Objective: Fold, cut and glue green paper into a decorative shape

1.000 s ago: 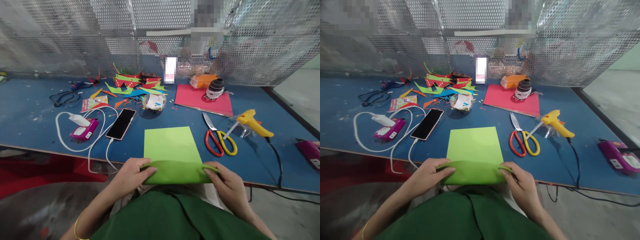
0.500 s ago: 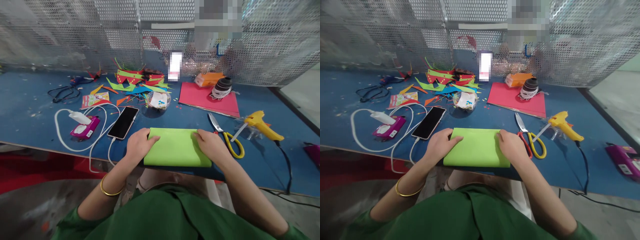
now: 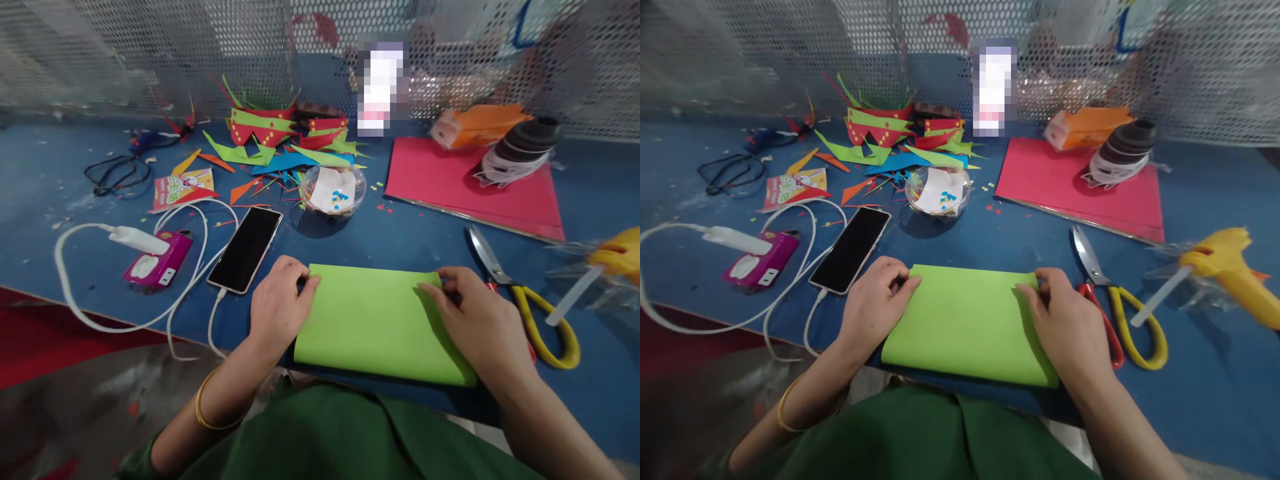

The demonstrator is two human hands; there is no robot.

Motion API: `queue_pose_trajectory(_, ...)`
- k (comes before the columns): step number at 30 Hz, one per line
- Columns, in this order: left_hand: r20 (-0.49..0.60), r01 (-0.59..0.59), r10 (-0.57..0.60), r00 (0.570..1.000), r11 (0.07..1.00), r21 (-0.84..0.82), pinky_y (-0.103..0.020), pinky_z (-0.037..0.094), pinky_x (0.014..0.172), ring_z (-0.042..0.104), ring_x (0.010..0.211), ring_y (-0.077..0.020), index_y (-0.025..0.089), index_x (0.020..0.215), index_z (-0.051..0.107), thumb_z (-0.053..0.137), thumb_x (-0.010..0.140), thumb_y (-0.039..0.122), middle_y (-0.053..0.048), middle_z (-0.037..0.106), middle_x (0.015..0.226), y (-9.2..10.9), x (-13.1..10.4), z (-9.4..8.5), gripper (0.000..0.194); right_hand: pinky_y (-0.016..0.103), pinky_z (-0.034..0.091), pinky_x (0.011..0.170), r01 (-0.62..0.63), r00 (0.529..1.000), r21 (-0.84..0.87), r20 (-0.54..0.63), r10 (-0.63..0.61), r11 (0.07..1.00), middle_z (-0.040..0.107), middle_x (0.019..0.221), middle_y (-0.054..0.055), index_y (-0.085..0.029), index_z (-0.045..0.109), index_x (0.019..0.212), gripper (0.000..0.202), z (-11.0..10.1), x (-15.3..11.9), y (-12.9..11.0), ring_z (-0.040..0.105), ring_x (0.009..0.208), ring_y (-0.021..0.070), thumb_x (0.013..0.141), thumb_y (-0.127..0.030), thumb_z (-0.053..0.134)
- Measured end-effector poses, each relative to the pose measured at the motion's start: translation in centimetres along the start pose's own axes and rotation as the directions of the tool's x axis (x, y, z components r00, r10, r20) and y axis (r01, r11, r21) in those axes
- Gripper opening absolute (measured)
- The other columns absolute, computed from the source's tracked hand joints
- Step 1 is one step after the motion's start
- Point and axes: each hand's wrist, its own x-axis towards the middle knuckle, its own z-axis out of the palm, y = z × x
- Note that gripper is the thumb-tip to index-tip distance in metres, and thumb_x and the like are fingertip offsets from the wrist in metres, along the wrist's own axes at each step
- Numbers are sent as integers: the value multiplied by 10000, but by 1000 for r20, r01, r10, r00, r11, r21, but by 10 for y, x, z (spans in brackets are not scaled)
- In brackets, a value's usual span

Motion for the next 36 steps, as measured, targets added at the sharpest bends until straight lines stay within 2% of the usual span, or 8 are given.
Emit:
queue_pose_trajectory(7,-11,33,-33,999,999,-27,-265,430,659,554,690,-130,214,751,583,648,878,289,9,618,873,-2,5,-1,160,318,390,479,-91,993,-21,74,93,996,708,764,83,-220,615,1119,571,-3,2,-3,658,601,268,839,-693,461)
queue_pose_trajectory(14,3,69,-70,998,995,73,-276,404,617,562,701,-138,222,744,575,623,888,298,1,627,890,1,6,0,170,350,417,539,-262,949,-70,159,270,962,717,790,84,-246,605,1094,573,-7,7,-13,678,691,304,774,-700,468)
queue_pose_trajectory(24,-18,84,-82,996,991,105,-278,390,623,568,716,-144,219,776,597,648,892,288,12,621,880,4,6,1,144,375,441,550,-331,925,-88,169,341,940,718,789,72,-252,607,1084,664,-9,10,-20,689,716,335,661,-743,460)
queue_pose_trajectory(32,-28,56,-53,998,992,114,-276,373,600,538,676,-133,209,791,587,659,888,278,14,599,865,4,5,0,139,361,444,530,-327,924,-100,173,340,940,719,815,89,-220,617,1149,732,-9,8,-20,692,711,317,684,-757,441)
queue_pose_trajectory(36,-77,53,-44,996,992,118,-269,377,589,548,676,-134,204,888,568,680,868,264,10,605,868,3,4,0,129,361,450,546,-309,929,-106,177,324,945,717,784,72,-225,615,1168,744,-9,8,-19,695,715,305,714,-782,420)
